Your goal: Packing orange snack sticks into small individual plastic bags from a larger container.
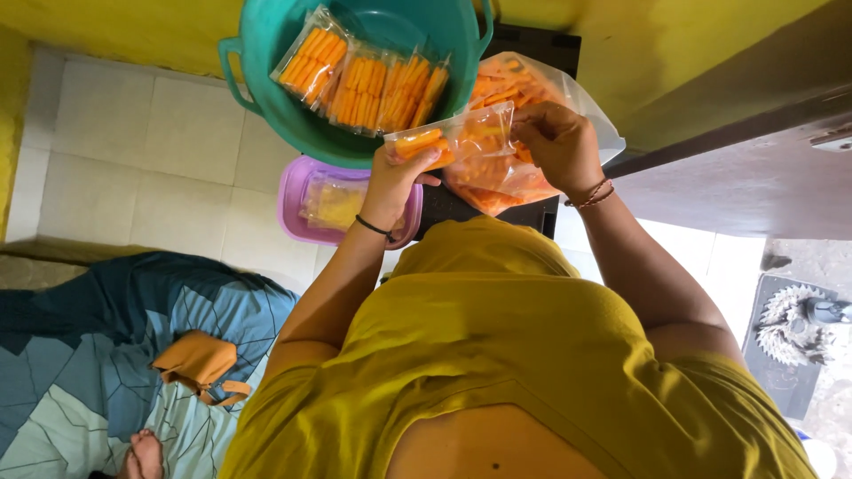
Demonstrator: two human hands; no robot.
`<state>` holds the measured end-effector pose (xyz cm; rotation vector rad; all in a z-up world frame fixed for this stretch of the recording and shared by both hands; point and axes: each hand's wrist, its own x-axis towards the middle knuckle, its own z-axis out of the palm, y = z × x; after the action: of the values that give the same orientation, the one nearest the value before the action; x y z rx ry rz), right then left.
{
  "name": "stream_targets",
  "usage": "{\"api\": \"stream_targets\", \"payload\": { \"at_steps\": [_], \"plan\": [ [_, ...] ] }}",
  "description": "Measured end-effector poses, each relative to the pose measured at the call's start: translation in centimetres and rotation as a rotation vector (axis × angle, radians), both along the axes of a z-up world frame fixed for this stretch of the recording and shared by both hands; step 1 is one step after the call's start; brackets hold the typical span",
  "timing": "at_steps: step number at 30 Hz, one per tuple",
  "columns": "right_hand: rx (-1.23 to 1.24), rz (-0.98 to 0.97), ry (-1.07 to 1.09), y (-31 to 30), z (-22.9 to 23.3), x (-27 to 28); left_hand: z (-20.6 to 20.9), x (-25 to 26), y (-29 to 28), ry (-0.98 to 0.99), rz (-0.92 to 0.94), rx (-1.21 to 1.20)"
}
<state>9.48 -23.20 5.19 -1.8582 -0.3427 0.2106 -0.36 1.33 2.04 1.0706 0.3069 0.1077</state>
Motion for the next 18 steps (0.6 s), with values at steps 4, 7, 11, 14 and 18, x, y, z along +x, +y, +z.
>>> {"api": "stream_targets", "payload": {
  "at_steps": [4,7,11,14,18],
  "plan": [
    [0.104,0.053,0.154,-0.8,-0.6,-0.5,-1.2,0.2,0.2,-0.018,-0.029,0.019],
    [0.156,0.177,0.294,-0.8,-0.1,-0.8,-1.1,0.3,-0.1,-0.036,-0.082,0.033],
    [0.271,0.233,0.353,-1.5,-2.2,-0.6,-0.8,0.3,0.1,-0.039,-0.145,0.078],
    [0.333,0.266,0.395,-2.2,-4.8,-0.1,-1.7,0.4,0.1,-0.033,-0.168,0.086],
    [0.346,0.247,0.445,-1.9,-6.0,0.1,-1.3,0.4,-0.1,-0.015,-0.176,0.084]
  ]
}}
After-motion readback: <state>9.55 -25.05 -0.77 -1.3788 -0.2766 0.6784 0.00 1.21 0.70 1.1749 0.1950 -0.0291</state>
